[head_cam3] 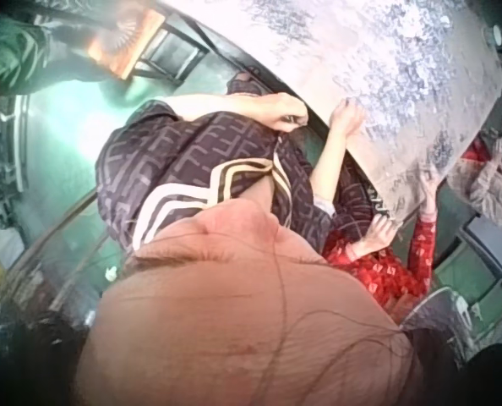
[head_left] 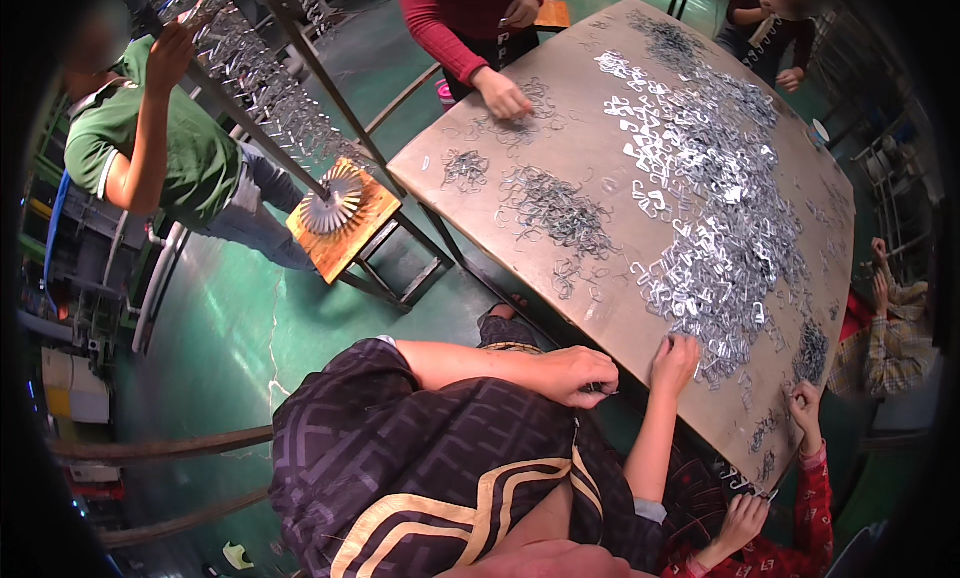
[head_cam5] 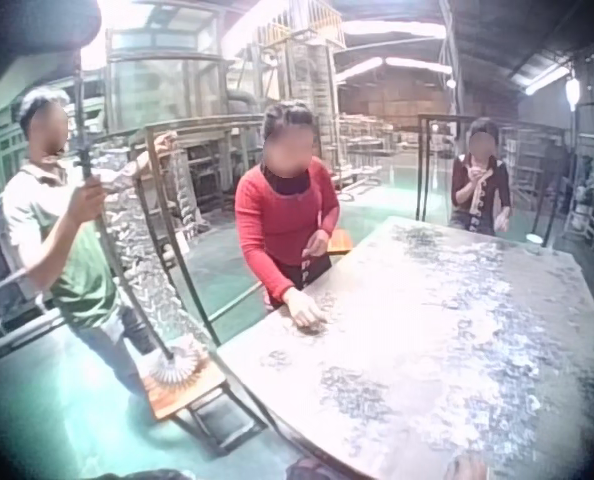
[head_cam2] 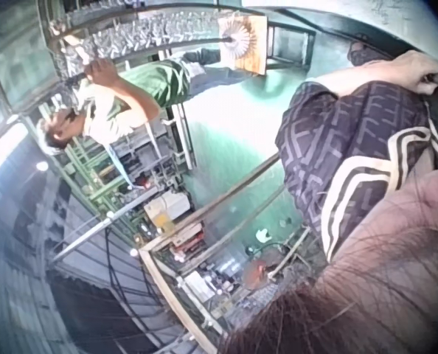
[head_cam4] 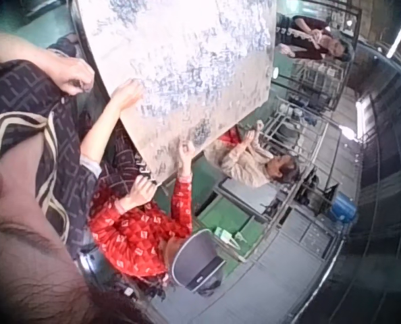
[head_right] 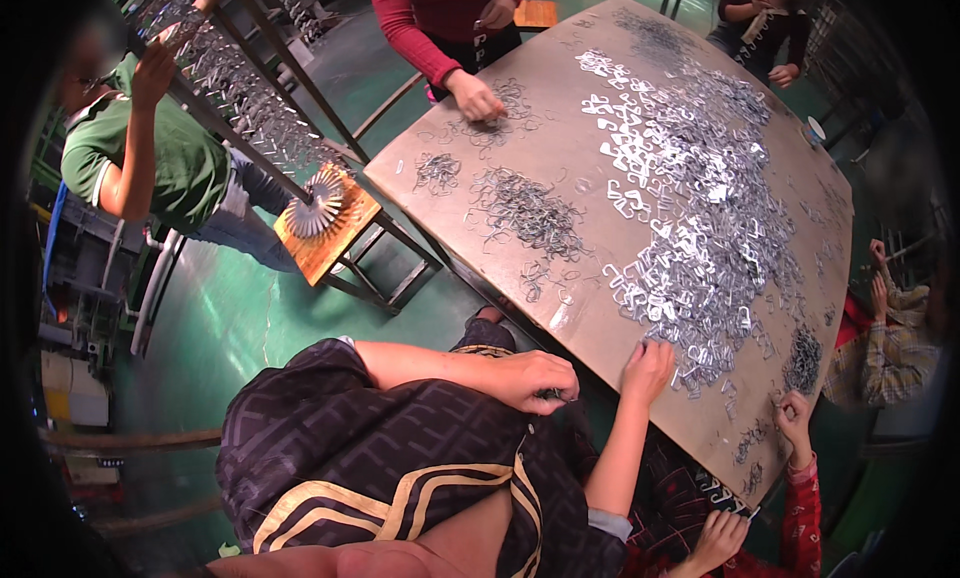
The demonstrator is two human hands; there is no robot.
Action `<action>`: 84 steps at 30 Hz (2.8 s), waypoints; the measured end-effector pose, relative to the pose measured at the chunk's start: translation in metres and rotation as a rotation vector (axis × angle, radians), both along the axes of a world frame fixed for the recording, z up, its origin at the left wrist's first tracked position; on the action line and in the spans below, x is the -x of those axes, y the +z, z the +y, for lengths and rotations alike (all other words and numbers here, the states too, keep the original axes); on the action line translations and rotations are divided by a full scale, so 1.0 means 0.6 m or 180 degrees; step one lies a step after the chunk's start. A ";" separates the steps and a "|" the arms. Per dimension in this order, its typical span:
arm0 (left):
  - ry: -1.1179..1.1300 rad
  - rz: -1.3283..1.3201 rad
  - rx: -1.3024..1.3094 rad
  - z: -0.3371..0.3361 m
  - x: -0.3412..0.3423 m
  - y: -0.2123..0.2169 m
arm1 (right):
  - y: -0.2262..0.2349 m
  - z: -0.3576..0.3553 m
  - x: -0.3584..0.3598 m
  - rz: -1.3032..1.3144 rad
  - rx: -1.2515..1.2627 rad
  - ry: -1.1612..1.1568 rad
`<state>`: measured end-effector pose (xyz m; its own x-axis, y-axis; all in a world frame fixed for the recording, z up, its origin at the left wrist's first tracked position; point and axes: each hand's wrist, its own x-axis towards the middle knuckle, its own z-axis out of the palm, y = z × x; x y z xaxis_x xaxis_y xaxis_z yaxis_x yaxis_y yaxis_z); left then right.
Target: The person picks small metal hooks and wire pieces from a table and links them together by hand. The person repeatedly places the linked hooks onto a vertical metal rack. Other people at the table perform the same task.
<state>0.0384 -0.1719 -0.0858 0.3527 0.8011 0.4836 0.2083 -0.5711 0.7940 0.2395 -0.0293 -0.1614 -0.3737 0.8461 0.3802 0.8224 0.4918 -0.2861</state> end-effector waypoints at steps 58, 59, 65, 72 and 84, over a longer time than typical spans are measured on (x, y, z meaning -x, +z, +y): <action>0.0650 0.0276 0.0421 0.039 0.013 0.002 | 0.151 -0.175 0.058 0.2464 0.1285 0.0226; 0.0509 0.0336 0.0358 0.044 0.023 0.003 | 0.147 -0.177 0.056 0.2451 0.1234 0.0218; 0.1552 0.1080 0.0057 0.147 0.095 -0.029 | 0.139 -0.181 0.049 0.2339 0.1002 0.0176; 0.1395 0.3505 -0.0431 0.274 0.095 -0.082 | 0.147 -0.192 0.046 0.2134 0.1021 0.0230; 0.0337 0.0641 0.1735 0.221 0.049 0.033 | 0.146 -0.199 0.035 0.2559 0.1143 -0.0282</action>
<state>0.0089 -0.0393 -0.0657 0.2995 0.9511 -0.0758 0.4190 -0.0597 0.9060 0.2183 -0.1489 -0.0740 -0.0350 0.9780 0.2055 0.3366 0.2052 -0.9190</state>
